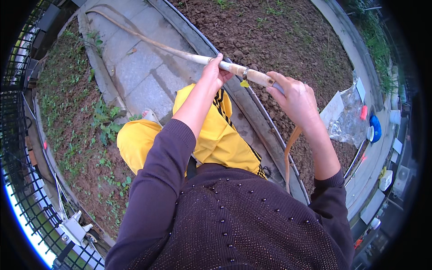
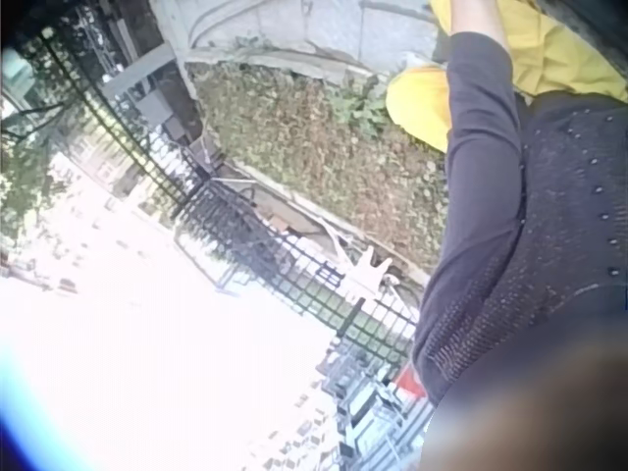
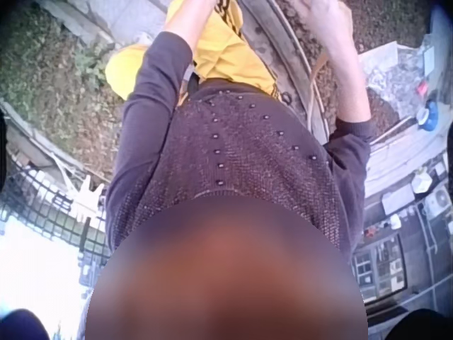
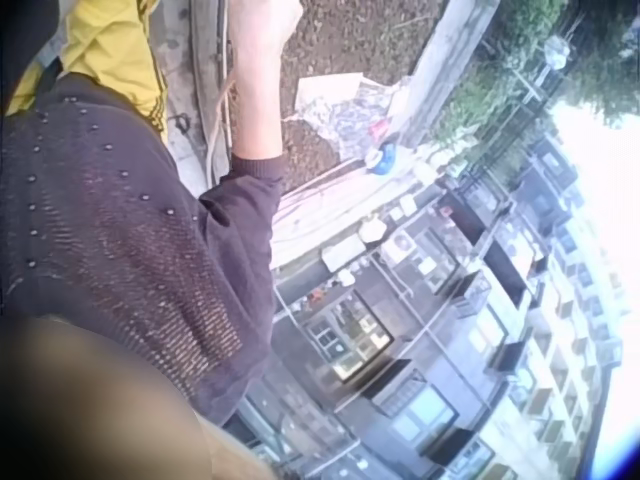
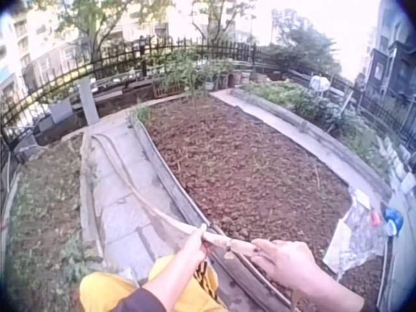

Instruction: The person uses pliers to cut a string binding a white PVC pipe segment to a wooden stick. After cutting the string, the person removes the pipe from the stick and sets the pliers down.

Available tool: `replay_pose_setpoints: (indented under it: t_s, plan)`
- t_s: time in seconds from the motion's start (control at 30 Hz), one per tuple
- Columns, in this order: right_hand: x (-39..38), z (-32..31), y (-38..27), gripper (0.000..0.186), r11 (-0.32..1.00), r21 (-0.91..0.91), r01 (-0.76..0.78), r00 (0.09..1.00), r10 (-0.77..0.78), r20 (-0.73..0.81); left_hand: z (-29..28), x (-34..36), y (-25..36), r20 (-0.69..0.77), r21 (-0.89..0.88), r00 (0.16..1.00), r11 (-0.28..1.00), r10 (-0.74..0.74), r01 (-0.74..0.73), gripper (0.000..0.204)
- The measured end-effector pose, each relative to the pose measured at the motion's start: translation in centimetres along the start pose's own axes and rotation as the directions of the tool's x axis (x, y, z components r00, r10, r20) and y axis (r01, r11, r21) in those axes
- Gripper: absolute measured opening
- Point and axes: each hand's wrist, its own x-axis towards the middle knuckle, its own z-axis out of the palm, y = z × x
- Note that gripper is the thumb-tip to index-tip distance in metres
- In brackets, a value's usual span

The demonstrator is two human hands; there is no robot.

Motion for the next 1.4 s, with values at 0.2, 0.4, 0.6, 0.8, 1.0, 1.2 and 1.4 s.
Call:
replay_pose_setpoints:
  t_s: [0.2,0.4,0.6,0.8,1.0,1.2,1.4]
  plan:
    - [-2.1,-0.7,0.0,0.037,0.994,0.049,-0.096,0.995,0.095,0.027,0.8,0.1,-0.5,-0.033,-0.015,0.999,0.999,0.035,-0.036,0.017]
    - [-5.9,-2.5,0.9,0.037,0.962,0.135,-0.237,0.970,0.242,-0.025,0.1,1.2,0.7,-0.151,-0.191,0.988,0.979,0.037,-0.066,0.017]
    - [-3.6,-0.8,2.7,0.036,0.897,0.320,-0.305,0.907,0.376,-0.188,1.3,-1.7,0.5,0.138,-0.202,0.990,0.979,0.014,0.014,0.019]
    - [0.8,5.3,1.9,0.037,0.791,0.551,-0.266,0.945,0.326,-0.012,1.0,-3.4,1.3,0.294,-0.257,0.956,0.962,-0.012,0.092,0.012]
    - [1.6,8.6,2.3,0.040,0.705,0.652,-0.278,0.933,0.358,0.011,0.3,-2.0,1.4,0.249,-0.284,0.968,0.955,-0.015,0.088,0.011]
    - [2.1,9.6,4.0,0.038,0.641,0.726,-0.249,0.917,0.396,-0.035,-0.9,-1.9,4.1,0.155,-0.443,0.984,0.896,0.085,-0.007,0.014]
    - [2.3,9.8,5.3,0.035,0.649,0.725,-0.230,0.913,0.402,-0.070,-6.2,-6.6,10.0,0.243,-0.499,0.970,0.855,-0.018,0.141,0.020]
